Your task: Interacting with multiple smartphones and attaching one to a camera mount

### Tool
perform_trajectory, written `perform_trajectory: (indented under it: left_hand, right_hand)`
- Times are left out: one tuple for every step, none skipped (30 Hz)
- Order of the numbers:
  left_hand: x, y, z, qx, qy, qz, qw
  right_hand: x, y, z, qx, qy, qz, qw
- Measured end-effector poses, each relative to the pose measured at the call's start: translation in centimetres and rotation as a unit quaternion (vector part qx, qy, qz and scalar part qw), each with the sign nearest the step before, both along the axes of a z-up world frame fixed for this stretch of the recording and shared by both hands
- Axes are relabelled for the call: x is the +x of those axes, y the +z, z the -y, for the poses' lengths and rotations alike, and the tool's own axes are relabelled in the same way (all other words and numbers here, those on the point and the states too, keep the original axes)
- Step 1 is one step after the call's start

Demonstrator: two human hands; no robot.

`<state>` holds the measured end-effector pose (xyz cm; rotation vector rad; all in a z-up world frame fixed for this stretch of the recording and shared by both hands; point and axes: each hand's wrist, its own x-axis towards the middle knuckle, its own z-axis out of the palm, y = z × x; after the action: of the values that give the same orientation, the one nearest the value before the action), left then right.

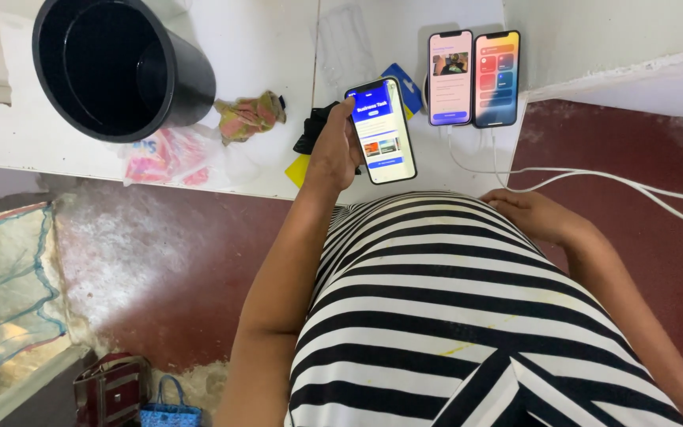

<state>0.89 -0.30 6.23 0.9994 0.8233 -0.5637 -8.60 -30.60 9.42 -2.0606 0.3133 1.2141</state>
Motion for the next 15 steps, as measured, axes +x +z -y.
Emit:
perform_trajectory:
  left_hand:
    - [-0.1,-0.2,0.1,0.000,-0.001,0.001,1.000]
    - [-0.2,-0.4,0.1,-0.014,0.011,-0.005,1.000]
    - [-0.4,-0.5,0.1,-0.027,0.024,-0.012,0.999]
    - [-0.6,-0.4,0.1,-0.026,0.024,-0.011,0.999]
    - [-0.7,-0.3,0.1,-0.028,0.024,-0.017,0.999]
    - [-0.7,-0.1,0.2,-0.030,0.024,-0.023,0.999]
    - [-0.9,0.5,0.2,-0.030,0.024,-0.020,0.999]
    - [-1.0,1.0,0.1,-0.029,0.010,-0.012,0.999]
    - [-1.3,1.5,0.1,-0.027,-0.002,-0.005,1.000]
    - [-1.5,1.4,-0.2,-0.026,-0.001,-0.004,1.000]
    - [-1.8,1.3,-0.4,-0.017,-0.022,0.028,0.999]
    - [-2.1,1.2,-0.7,-0.008,-0.044,0.058,0.997]
    - [-2.3,1.7,-0.8,-0.007,-0.040,0.058,0.998]
    - [-2.4,2.2,-0.9,-0.007,-0.040,0.059,0.997]
    - [-2.5,2.6,-0.9,-0.007,-0.041,0.061,0.997]
  right_hand:
    - [0.4,0.8,0.2,0.000,-0.001,0.001,1.000]
    - [0.7,1.6,0.4,0.094,0.057,0.017,0.994]
    - [1.0,2.4,0.6,0.187,0.114,0.034,0.975]
    - [1.2,3.9,-0.4,0.188,0.114,0.035,0.975]
    - [1.3,5.5,-1.3,0.213,0.082,0.023,0.973]
    - [1.5,7.0,-2.2,0.237,0.049,0.011,0.970]
    - [1.7,7.2,-2.7,0.237,0.050,0.014,0.970]
    - [1.9,7.4,-3.2,0.226,0.061,0.032,0.972]
    - [2.0,7.6,-3.8,0.216,0.073,0.048,0.973]
    - [1.8,7.0,-4.2,0.216,0.074,0.049,0.972]
    - [1.6,6.5,-4.7,0.237,0.029,0.077,0.968]
    - [1.5,5.9,-5.1,0.258,-0.017,0.105,0.960]
    - [1.5,5.5,-5.5,0.259,-0.014,0.103,0.960]
    - [1.5,5.2,-5.8,0.260,-0.023,0.103,0.960]
    - [1.5,4.8,-6.0,0.260,-0.032,0.104,0.959]
